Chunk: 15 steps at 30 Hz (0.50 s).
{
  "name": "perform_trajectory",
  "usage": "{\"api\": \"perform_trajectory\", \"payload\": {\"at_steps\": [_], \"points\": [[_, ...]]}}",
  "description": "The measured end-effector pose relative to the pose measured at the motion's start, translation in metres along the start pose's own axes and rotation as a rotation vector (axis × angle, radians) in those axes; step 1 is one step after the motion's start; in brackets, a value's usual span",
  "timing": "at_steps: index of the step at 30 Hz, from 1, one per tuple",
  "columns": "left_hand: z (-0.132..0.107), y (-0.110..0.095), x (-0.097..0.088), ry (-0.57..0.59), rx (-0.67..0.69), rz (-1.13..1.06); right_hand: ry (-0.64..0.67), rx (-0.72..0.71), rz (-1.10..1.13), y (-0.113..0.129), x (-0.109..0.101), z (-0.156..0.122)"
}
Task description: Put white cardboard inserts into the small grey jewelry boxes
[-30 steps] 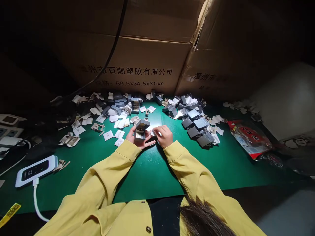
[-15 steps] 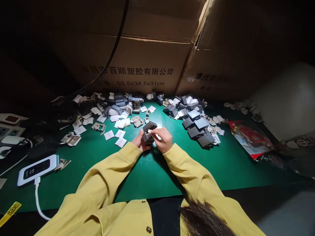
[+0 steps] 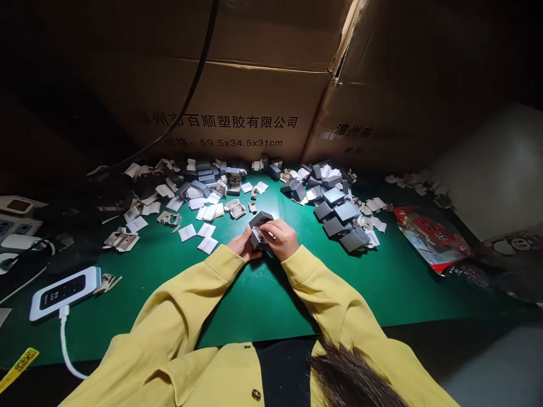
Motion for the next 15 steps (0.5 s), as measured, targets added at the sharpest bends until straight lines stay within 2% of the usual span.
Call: {"api": "perform_trajectory", "payload": {"at_steps": [9, 15], "points": [[0.0055, 0.0029, -0.0054, -0.019, -0.022, 0.086, 0.095, -0.042, -0.288, -0.0004, -0.0032, -0.0006], [-0.0023, 0.0015, -0.001, 0.042, 0.02, 0.128, 0.169, -0.06, -0.423, 0.0057, -0.0083, 0.0031]]}}
Point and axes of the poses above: each hand's wrist, its own z-axis towards the middle knuckle, its own x-axis out of the palm, y = z × x, the point moved 1 cm from there along z, towards the middle knuckle, and after that the axes turned 7 degrees about x, right-handed, at the moved point
